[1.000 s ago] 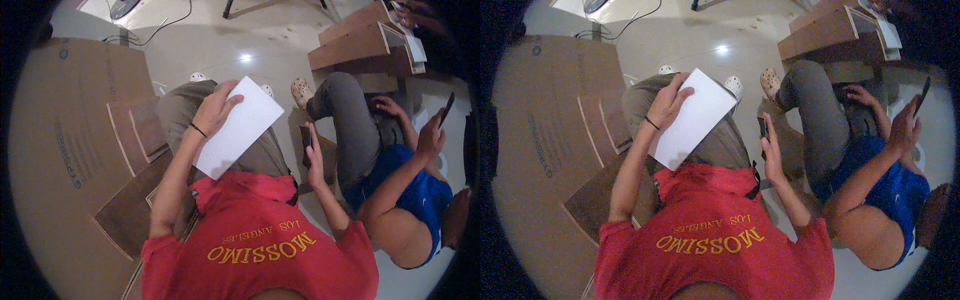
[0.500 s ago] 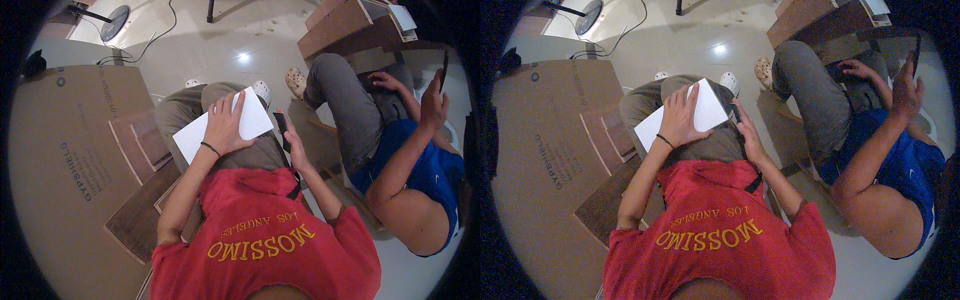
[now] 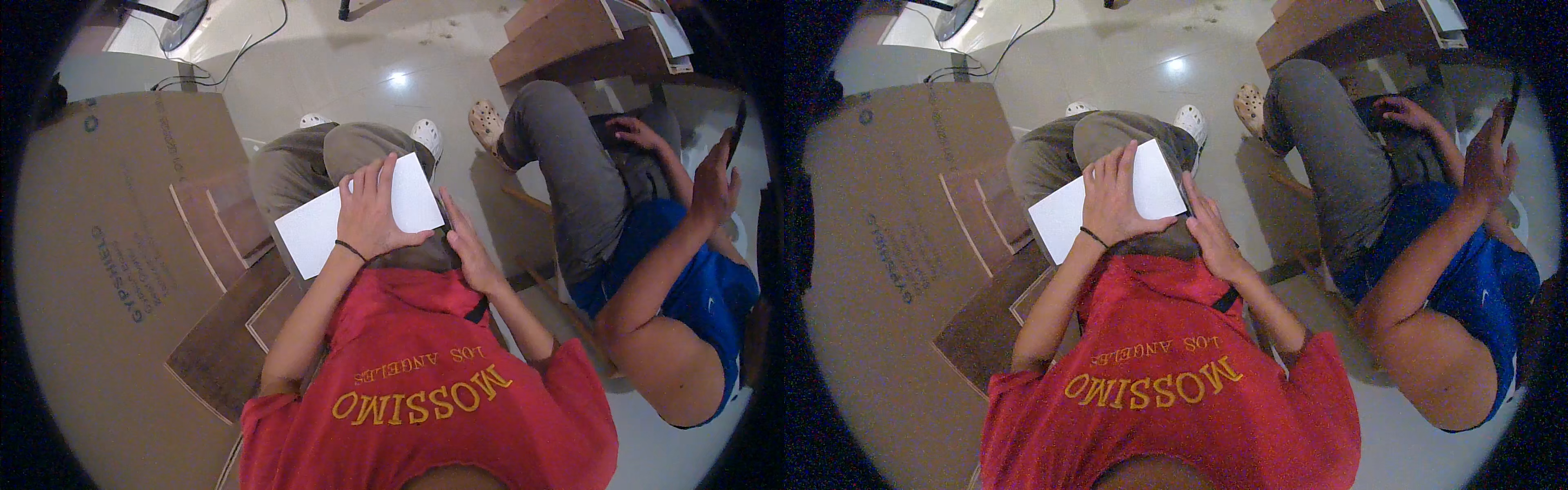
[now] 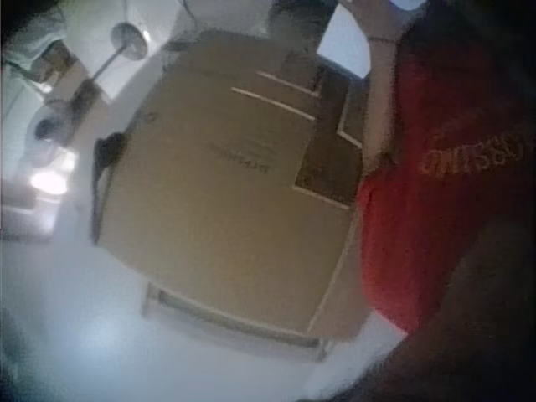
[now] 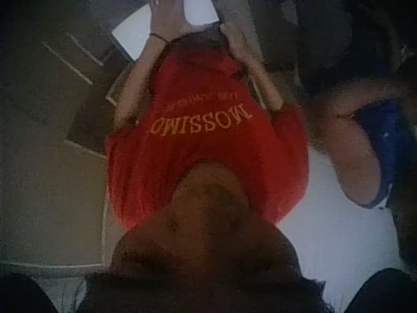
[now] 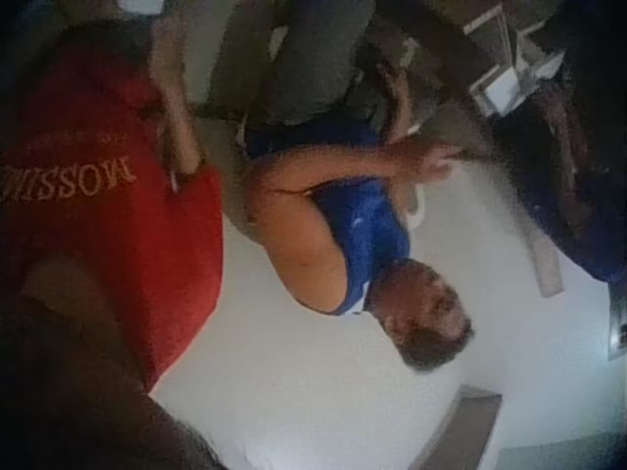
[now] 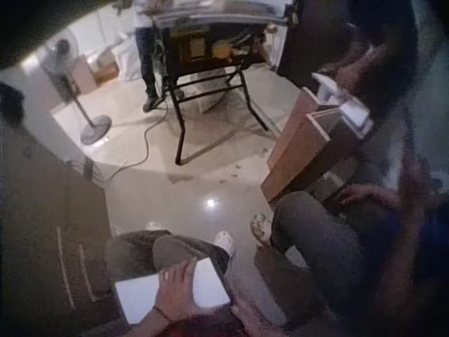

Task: The person sits on the floor and uses a utility knife to cut a rectangular piece of material into smaller strips. They handle the material and knife with both hands, making multiple cuts along the edges.

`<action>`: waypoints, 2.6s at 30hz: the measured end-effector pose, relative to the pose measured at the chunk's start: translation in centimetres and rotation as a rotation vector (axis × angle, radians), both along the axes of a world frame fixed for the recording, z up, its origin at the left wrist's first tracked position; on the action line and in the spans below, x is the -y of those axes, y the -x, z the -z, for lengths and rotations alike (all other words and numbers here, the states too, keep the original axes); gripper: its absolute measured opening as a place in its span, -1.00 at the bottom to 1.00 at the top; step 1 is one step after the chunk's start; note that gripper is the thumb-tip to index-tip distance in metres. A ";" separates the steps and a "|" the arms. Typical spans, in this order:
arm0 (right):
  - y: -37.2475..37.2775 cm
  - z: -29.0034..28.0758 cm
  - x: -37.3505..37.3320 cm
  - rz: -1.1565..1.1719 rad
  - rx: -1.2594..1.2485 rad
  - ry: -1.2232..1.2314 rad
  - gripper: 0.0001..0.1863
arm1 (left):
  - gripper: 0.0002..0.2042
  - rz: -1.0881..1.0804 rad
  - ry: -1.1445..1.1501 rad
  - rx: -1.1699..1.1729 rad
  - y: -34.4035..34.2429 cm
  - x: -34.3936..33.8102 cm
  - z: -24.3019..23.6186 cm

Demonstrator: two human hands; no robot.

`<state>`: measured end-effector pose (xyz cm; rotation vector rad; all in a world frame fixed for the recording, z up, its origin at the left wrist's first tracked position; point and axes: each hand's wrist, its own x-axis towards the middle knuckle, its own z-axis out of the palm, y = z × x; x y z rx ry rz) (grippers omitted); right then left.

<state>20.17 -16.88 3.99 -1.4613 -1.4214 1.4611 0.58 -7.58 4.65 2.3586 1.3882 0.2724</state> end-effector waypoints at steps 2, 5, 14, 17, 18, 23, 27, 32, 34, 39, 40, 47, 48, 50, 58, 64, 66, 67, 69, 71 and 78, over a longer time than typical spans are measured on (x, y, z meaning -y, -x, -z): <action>0.1 0.1 1.3 -0.037 0.013 0.029 -0.28 | 0.23 -0.006 -0.003 0.020 -0.3 -0.3 0.0; -0.5 -0.3 3.1 -0.093 0.066 0.075 -0.28 | 0.22 -0.015 0.020 0.030 -0.1 -0.2 0.1; 0.3 0.5 2.2 -0.051 0.017 0.038 -0.30 | 0.25 0.005 0.059 -0.005 0.0 -0.2 -0.1; 1.2 1.1 -1.2 -0.012 -0.010 0.036 -0.31 | 0.25 0.006 0.041 -0.017 0.1 -0.1 0.3; 1.4 1.8 -2.7 -0.002 -0.037 0.025 -0.31 | 0.24 0.007 0.047 -0.013 0.0 -0.2 0.3; 2.5 4.2 -8.7 0.023 -0.157 0.035 -0.33 | 0.21 -0.001 0.024 -0.005 0.1 -0.5 0.2; 2.6 2.9 -5.5 0.007 -0.086 0.053 -0.33 | 0.19 -0.007 0.037 -0.008 0.7 -0.5 0.6; 0.9 0.6 1.0 -0.036 0.056 0.029 -0.33 | 0.18 0.013 0.010 0.045 0.4 -0.1 0.4; 1.0 0.4 0.5 -0.037 0.056 0.010 -0.32 | 0.18 0.006 0.008 0.028 0.5 -0.1 0.5; 3.1 3.2 -9.1 -0.007 -0.030 -0.047 -0.31 | 0.18 0.009 -0.003 0.015 0.5 -0.1 0.6; 3.2 3.3 -9.9 -0.009 -0.027 -0.039 -0.31 | 0.18 0.005 -0.008 0.010 0.4 -0.4 0.5; 1.8 0.4 -0.8 -0.066 0.085 0.019 -0.28 | 0.20 -0.001 -0.016 0.012 0.9 0.2 1.0; 1.1 -0.1 1.1 -0.086 0.096 0.013 -0.27 | 0.20 0.004 -0.026 0.024 0.8 0.3 0.8; 0.8 -0.1 2.1 -0.097 0.107 0.009 -0.26 | 0.20 0.017 -0.048 0.054 0.7 0.1 0.7; 3.1 3.7 -9.4 0.005 -0.074 -0.002 -0.31 | 0.19 -0.018 -0.040 0.015 0.5 -0.1 0.7; 1.5 1.0 -1.0 -0.072 0.091 0.014 -0.31 | 0.19 -0.006 -0.040 0.003 0.8 0.1 0.6; -0.2 -0.8 3.1 -0.178 0.112 0.099 -0.25 | 0.19 -0.007 -0.041 0.004 0.6 0.5 0.6; -0.6 -1.8 4.7 -0.197 0.125 0.110 -0.26 | 0.19 -0.010 -0.052 0.013 0.7 0.4 0.6; -1.0 -3.0 7.1 -0.237 0.139 0.135 -0.28 | 0.20 -0.003 -0.047 0.023 1.0 0.4 0.5; -2.3 -2.6 7.6 -0.027 0.102 0.207 -0.29 | 0.20 0.017 -0.019 0.031 0.8 0.3 0.0; -4.5 2.5 6.6 0.564 -0.180 0.398 -0.35 | 0.19 0.650 0.110 0.001 -0.5 1.6 -3.0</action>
